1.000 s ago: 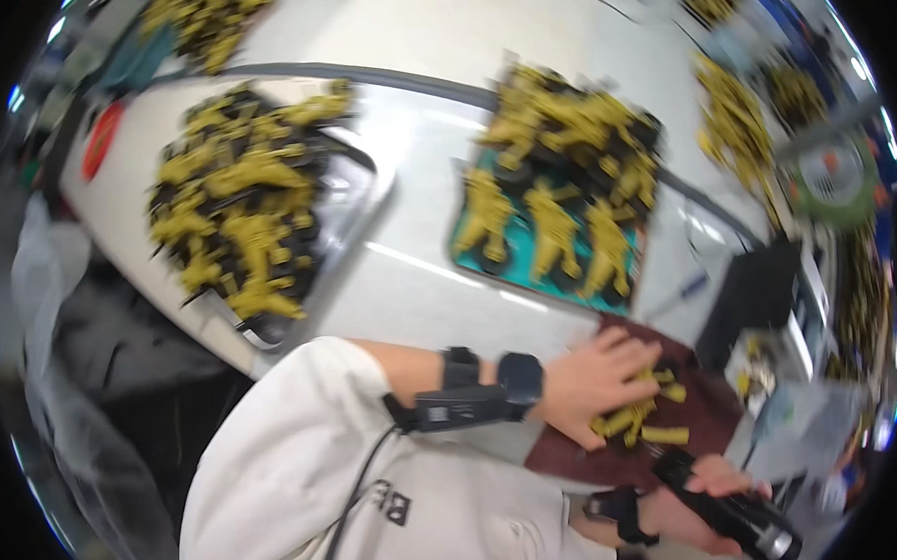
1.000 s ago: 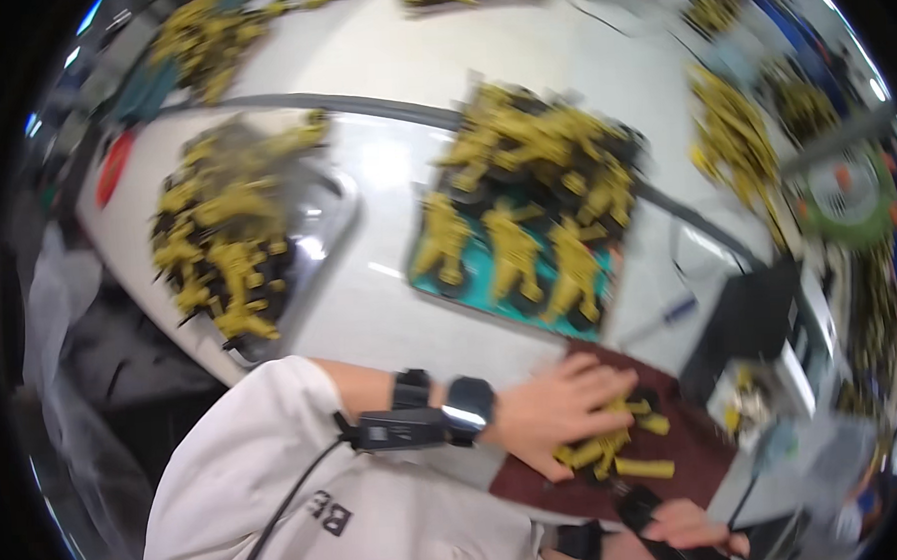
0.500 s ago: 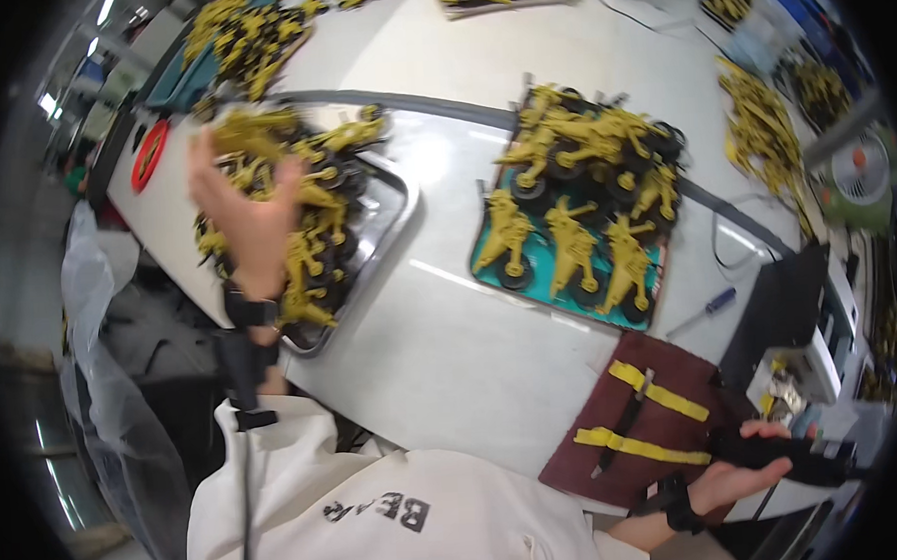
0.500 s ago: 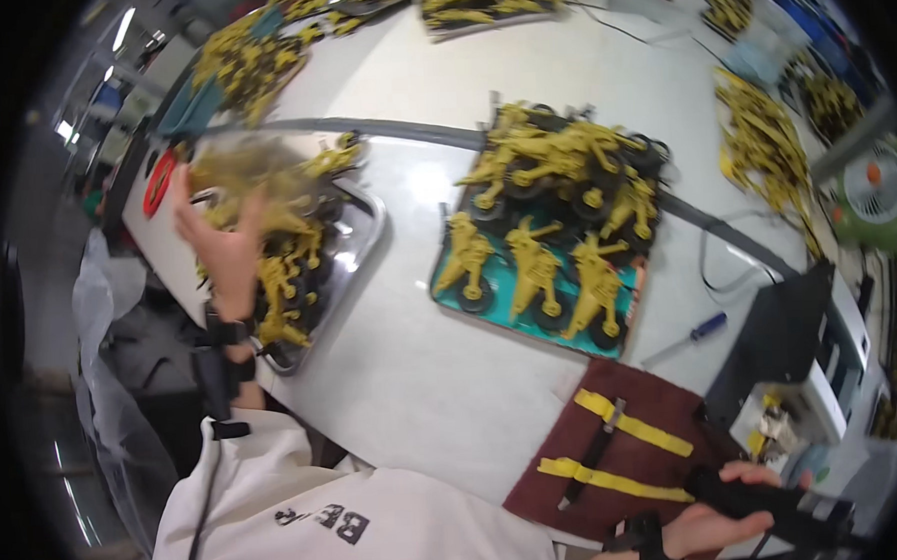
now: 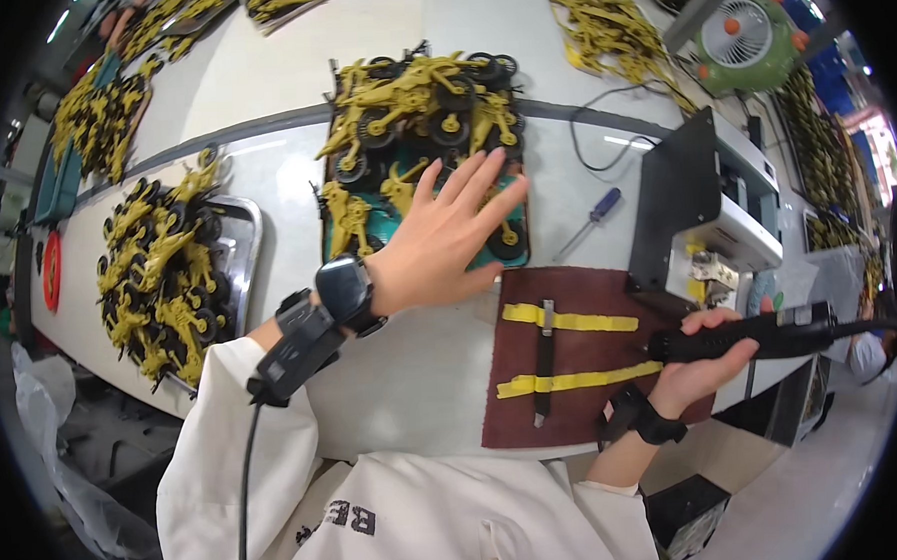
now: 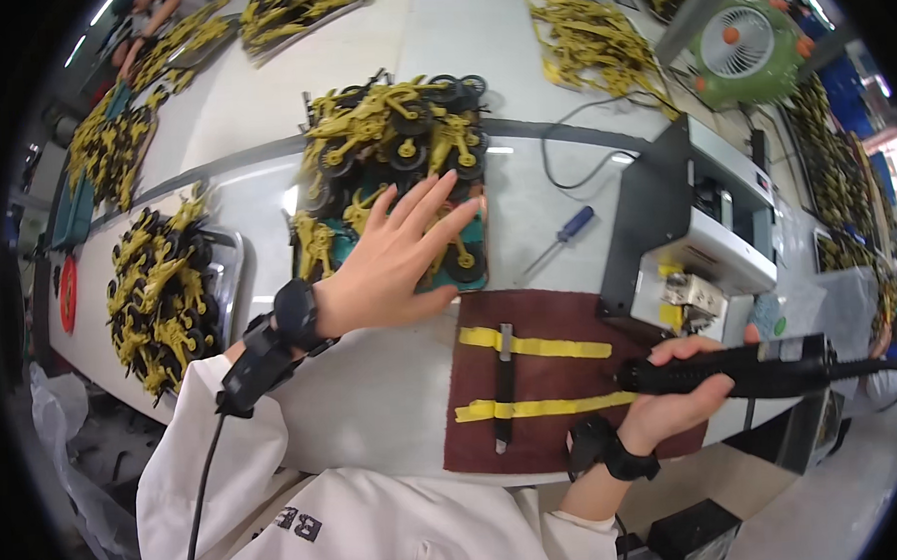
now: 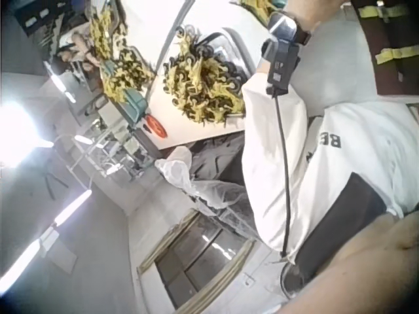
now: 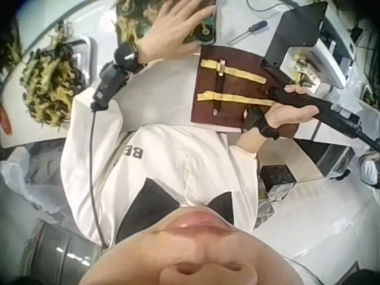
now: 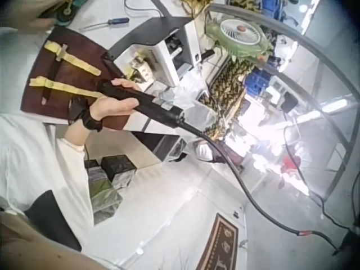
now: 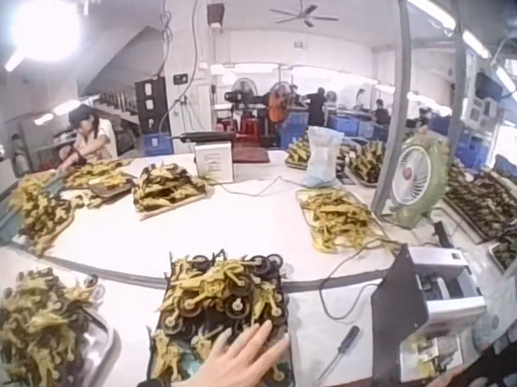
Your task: Using a handheld power tool to clean or finish small yellow toy motorcycle models at a manufacturing workbench.
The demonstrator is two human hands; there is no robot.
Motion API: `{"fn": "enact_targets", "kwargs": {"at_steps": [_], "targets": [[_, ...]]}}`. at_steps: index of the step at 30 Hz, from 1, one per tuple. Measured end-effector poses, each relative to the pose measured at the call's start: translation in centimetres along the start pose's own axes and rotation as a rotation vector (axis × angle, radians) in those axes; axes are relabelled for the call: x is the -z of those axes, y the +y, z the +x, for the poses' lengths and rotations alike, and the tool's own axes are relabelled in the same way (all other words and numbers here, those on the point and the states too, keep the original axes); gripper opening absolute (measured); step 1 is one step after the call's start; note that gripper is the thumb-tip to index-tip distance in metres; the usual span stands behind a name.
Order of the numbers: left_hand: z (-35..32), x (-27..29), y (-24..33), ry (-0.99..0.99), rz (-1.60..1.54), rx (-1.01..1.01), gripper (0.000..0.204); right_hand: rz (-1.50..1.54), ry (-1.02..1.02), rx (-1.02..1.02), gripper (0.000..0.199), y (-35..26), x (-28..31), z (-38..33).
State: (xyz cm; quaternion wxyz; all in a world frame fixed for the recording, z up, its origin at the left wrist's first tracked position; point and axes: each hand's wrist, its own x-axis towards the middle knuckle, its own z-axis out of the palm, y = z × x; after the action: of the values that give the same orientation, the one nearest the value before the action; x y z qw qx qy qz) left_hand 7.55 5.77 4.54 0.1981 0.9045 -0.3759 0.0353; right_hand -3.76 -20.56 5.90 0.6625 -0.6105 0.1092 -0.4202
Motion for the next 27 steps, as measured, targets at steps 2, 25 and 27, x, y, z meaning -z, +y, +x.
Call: {"fn": "enact_targets", "kwargs": {"at_steps": [2, 25, 27], "targets": [[0.7, -1.9, 0.0, 0.012, 0.062, 0.026, 0.078, -0.032, -0.003, -0.003, 0.06, 0.0, 0.0, 0.0], [-2.6, -2.7, 10.2, -0.086, -0.289, -0.177, 0.072, -0.19, 0.065, 0.388, 0.077, -4.3, -0.9, 6.9], [-2.1, -3.9, 8.9, -0.091, -0.299, -0.128, 0.076, -0.154, 0.04, 0.397, 0.075, -4.4, -1.0, 6.7]]}}
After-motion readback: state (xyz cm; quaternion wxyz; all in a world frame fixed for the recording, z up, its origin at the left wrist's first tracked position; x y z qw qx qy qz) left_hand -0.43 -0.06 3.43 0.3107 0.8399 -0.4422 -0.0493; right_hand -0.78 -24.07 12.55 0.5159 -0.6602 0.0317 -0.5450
